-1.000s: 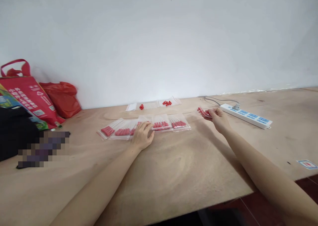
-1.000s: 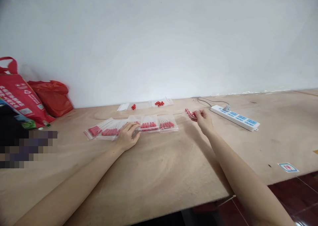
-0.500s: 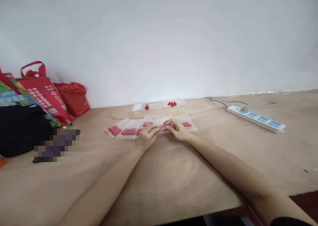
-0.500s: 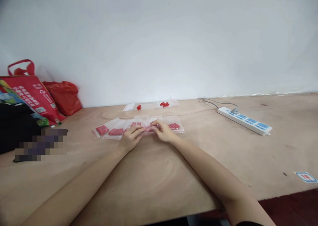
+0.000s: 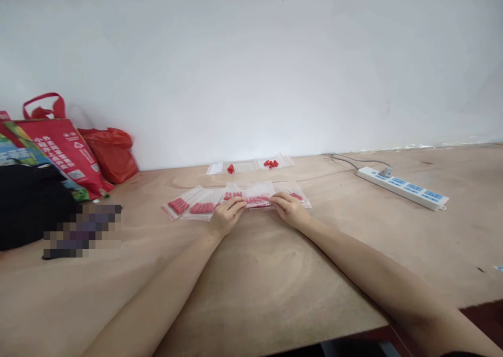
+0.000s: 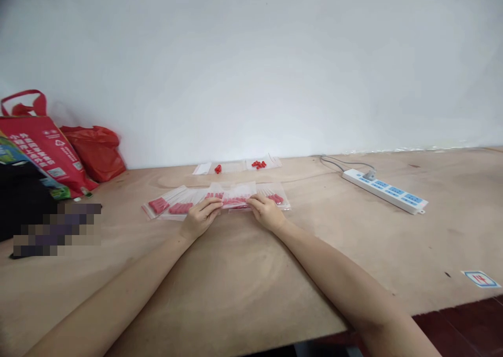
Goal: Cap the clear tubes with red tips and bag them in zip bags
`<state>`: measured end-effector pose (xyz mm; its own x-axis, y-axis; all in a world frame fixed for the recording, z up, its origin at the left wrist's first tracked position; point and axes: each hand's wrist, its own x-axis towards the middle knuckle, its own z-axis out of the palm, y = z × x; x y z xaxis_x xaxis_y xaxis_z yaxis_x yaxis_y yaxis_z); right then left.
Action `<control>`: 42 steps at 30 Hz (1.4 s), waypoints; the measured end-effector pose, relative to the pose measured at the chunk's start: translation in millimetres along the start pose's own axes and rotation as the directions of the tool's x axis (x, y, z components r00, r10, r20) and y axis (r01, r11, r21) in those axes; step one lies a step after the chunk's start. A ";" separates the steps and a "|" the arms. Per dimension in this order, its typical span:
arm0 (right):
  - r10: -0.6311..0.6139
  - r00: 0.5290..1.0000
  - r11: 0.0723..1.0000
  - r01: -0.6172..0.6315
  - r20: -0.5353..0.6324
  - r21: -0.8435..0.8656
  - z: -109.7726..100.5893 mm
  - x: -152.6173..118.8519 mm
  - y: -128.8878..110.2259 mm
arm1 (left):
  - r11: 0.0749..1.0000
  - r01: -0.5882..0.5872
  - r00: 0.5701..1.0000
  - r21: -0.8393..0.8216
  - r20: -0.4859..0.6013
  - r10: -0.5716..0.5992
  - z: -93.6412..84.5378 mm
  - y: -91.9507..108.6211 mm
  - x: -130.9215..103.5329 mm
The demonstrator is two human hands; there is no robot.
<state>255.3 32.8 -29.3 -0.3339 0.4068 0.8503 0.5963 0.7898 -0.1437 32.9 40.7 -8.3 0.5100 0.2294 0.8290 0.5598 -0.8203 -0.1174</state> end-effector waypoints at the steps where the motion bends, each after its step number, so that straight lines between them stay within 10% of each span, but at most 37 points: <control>1: -0.005 1.000 1.000 0.006 0.012 -0.027 -0.2 -0.4 0.5 | 1.000 -0.004 1.000 0.006 0.002 0.004 -0.9 -0.2 -0.3; 13: 0.087 0.995 0.969 -0.074 0.047 -0.238 -2.3 -0.1 5.7 | 1.000 -0.022 1.000 0.000 0.010 0.022 4.9 -5.0 0.8; 42: -0.140 0.980 0.879 0.187 0.138 -0.440 6.6 12.6 -15.0 | 0.998 -0.067 0.997 0.003 0.038 0.067 9.4 5.0 6.6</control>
<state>237.4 29.1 -19.8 -0.5116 0.3519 0.7839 0.7822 0.5682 0.2555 45.2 43.0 -8.6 0.5710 0.1940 0.7977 0.5261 -0.8324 -0.1742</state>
